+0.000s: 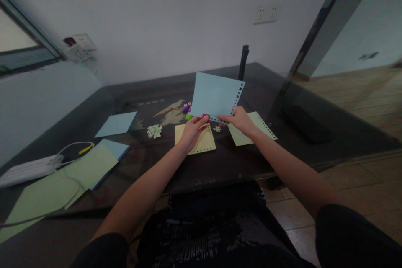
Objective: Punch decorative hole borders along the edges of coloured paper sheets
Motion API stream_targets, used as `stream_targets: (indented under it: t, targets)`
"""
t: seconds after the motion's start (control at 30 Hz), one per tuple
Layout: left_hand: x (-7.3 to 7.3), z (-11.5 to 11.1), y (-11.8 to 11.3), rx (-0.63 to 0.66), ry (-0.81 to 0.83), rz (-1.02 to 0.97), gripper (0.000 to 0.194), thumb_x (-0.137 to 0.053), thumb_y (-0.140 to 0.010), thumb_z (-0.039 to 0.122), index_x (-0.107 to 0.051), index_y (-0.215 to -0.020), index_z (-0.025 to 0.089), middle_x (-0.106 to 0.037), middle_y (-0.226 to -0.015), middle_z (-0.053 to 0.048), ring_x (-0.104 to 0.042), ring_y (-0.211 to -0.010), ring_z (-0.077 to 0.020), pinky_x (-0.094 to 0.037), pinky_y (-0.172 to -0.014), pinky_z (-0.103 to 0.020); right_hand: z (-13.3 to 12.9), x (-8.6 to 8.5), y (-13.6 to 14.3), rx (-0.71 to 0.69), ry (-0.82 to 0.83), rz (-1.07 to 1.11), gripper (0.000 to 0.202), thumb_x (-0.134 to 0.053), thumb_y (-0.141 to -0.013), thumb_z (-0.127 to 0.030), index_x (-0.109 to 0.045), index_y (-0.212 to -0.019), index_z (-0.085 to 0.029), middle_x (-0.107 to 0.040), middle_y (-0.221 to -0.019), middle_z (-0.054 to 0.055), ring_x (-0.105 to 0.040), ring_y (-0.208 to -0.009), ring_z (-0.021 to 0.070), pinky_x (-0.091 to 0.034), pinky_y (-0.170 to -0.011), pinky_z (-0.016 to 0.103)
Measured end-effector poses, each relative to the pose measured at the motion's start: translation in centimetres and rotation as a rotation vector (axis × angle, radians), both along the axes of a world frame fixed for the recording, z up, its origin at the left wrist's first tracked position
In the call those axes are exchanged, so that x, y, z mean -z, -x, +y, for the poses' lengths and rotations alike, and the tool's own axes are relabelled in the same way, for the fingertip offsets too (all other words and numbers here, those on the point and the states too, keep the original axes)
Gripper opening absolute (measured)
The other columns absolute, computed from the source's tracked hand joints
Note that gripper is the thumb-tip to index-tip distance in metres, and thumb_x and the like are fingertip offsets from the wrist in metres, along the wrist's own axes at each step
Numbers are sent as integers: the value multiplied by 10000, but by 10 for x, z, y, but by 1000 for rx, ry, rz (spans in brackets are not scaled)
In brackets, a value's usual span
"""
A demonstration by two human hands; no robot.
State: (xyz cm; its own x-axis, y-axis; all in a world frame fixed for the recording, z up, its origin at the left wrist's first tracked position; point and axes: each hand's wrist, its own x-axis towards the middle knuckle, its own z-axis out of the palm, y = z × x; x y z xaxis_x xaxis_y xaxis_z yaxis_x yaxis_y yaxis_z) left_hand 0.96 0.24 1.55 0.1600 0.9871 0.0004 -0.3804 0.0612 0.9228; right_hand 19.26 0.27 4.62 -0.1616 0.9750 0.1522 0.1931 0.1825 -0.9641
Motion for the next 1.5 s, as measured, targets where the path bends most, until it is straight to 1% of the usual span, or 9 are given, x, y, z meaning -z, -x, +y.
stream_targets:
  t: [0.3,0.47,0.9,1.2,1.5]
  targets:
    - [-1,-1,0,-8,-21,32,253,-764,-657,345,-666,-804,165,-651,-911,-55,-607,-873,-155,-413,-815,-291,1,2,-1,4,1,-18,210,-700,-690,-320,-645,-806,-153,-706,-838,97,-661,-725,219,-572,-722,367]
    - [-2,-1,0,-20,-24,42,250,-762,-657,350,-665,-788,160,-651,-896,-56,-606,-861,-155,-415,-798,-285,0,0,0,-5,1,-12,186,-697,-694,-310,-642,-786,-158,-702,-812,94,-658,-718,220,-567,-710,373]
    - [-8,-4,-2,-47,-31,57,271,-780,-628,359,-664,-764,155,-645,-842,-50,-593,-832,-155,-388,-762,-280,0,-1,0,1,5,-12,223,-715,-669,-348,-649,-776,-164,-709,-799,100,-657,-694,231,-575,-720,405]
    - [-3,-1,0,-52,-69,87,259,-753,-665,370,-674,-791,158,-664,-871,-61,-601,-850,-164,-376,-750,-276,0,-2,-1,-1,8,-28,222,-701,-682,-333,-656,-808,-156,-708,-824,110,-671,-721,239,-574,-717,392]
    - [-2,2,-1,-90,-91,111,272,-754,-655,378,-678,-791,155,-673,-830,-56,-604,-794,-158,-374,-725,-276,1,1,-1,1,-16,-17,313,-736,-652,-417,-664,-812,-158,-713,-800,105,-669,-697,241,-578,-707,400]
